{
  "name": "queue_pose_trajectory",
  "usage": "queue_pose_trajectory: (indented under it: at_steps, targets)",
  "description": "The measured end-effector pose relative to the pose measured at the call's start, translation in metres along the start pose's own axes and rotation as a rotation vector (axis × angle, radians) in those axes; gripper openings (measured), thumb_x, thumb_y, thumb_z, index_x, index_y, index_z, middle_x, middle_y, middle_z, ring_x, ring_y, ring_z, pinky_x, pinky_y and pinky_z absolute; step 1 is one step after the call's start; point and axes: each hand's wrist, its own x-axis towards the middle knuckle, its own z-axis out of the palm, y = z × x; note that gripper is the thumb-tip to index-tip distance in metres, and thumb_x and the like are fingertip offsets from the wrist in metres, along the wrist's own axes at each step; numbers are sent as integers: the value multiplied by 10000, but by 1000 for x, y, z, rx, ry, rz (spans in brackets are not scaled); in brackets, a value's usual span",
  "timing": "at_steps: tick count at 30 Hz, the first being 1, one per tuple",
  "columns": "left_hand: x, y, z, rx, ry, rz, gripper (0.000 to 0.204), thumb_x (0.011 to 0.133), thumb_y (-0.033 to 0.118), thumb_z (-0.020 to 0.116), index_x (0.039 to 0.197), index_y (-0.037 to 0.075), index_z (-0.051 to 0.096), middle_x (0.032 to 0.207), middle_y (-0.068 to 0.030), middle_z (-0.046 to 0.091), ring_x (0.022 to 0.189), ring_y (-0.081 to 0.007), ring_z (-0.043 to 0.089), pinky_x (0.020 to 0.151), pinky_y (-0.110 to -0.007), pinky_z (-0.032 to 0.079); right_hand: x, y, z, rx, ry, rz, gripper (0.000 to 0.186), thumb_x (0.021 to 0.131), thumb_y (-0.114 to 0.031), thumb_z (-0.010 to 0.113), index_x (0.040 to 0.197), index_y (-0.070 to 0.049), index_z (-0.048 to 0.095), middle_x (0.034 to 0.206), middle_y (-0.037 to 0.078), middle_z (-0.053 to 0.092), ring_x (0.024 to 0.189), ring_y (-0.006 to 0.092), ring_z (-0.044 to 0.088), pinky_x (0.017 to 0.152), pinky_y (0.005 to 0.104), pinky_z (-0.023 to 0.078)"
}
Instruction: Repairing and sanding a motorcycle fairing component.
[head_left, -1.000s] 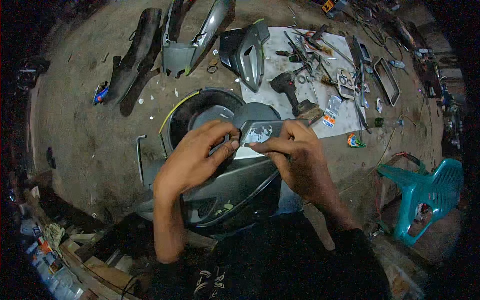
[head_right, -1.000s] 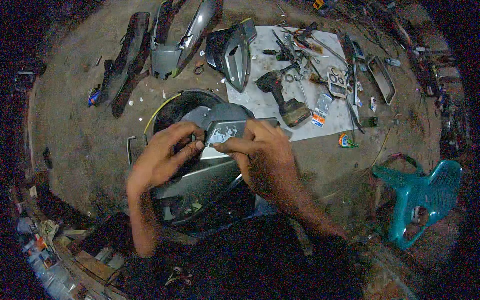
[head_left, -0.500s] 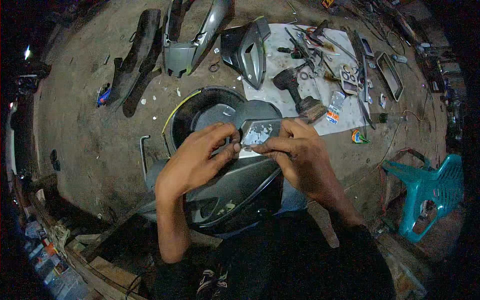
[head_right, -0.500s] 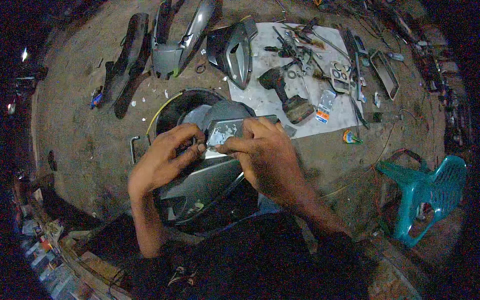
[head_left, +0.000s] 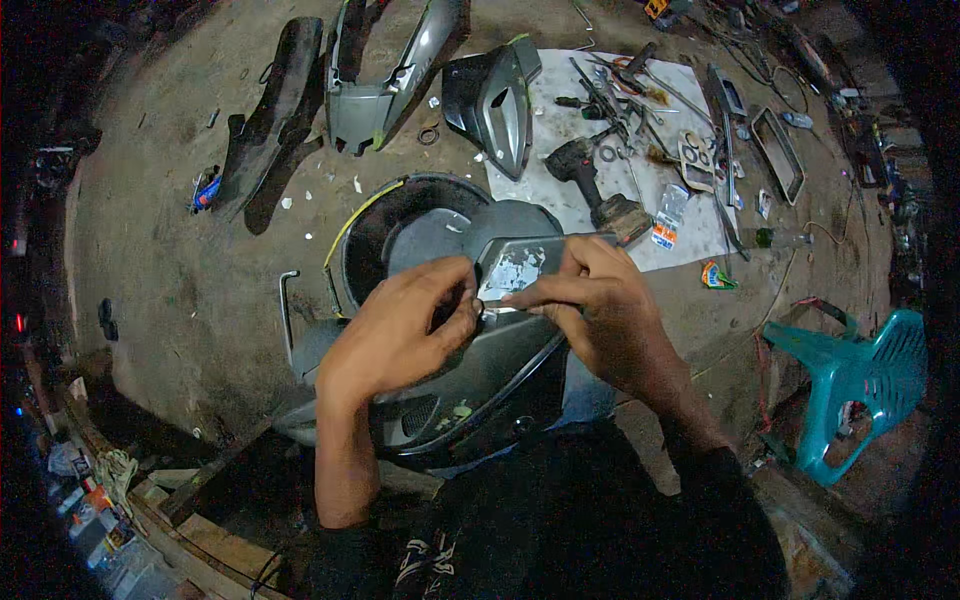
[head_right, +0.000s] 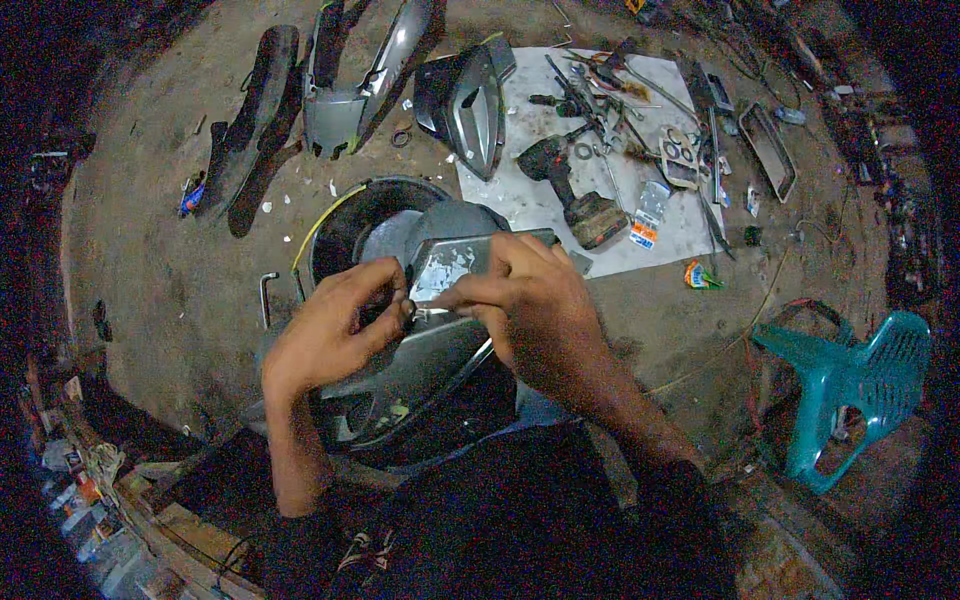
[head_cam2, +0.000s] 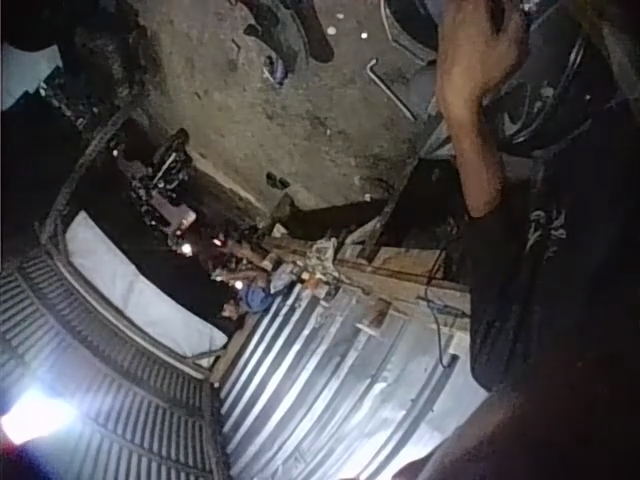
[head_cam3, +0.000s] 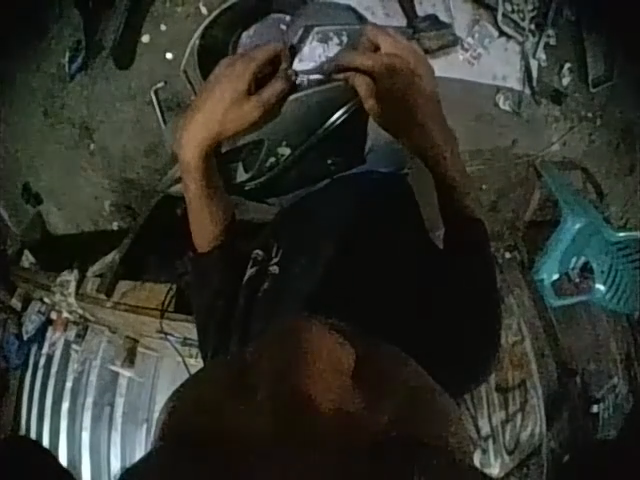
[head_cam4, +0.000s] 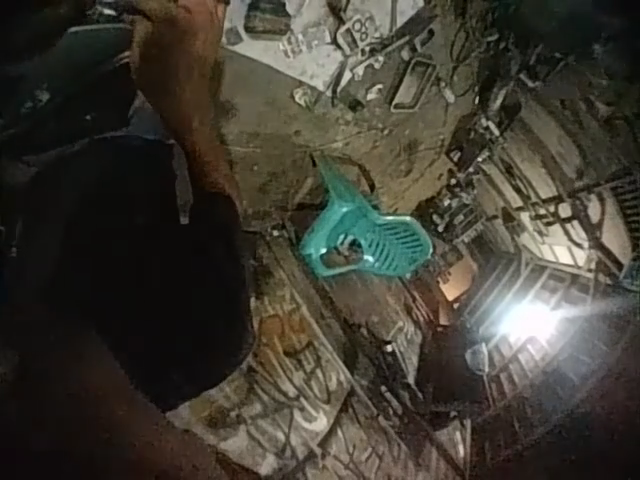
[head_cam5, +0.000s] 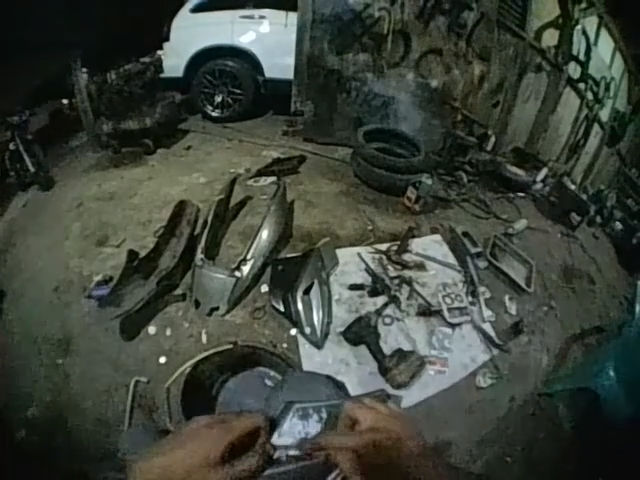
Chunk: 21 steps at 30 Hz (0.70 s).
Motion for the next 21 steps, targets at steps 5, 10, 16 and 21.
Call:
queue_pose_trajectory:
  at_steps: [5,10,16,21]
  targets:
    - [2,11,-4,-49,127,10,220,971,193,714,1065,11,633,1007,-184,666,971,-369,669,884,-445,520,-7,-3,0,70,76,61,319,847,-27,756,1077,-235,830,847,67,563,807,255,614,716,398,507]
    - [4,17,0,-47,243,115,219,952,178,742,1119,38,718,1054,-149,671,1033,-340,667,930,-419,526,-13,-1,-2,19,154,26,340,846,-13,757,1115,-207,836,852,66,573,803,248,626,700,398,522]
    - [5,11,-1,65,227,162,204,950,131,747,1146,87,706,1071,-159,632,985,-404,667,845,-468,542,-10,4,1,-1,197,-48,369,782,19,782,1082,-192,826,830,52,528,763,255,588,657,386,502]
    - [6,10,2,79,259,153,204,934,122,755,1126,80,703,1105,-165,627,999,-415,665,859,-472,542,-7,7,7,-47,267,-72,380,753,16,799,1065,-199,822,861,52,546,813,245,590,681,370,508]
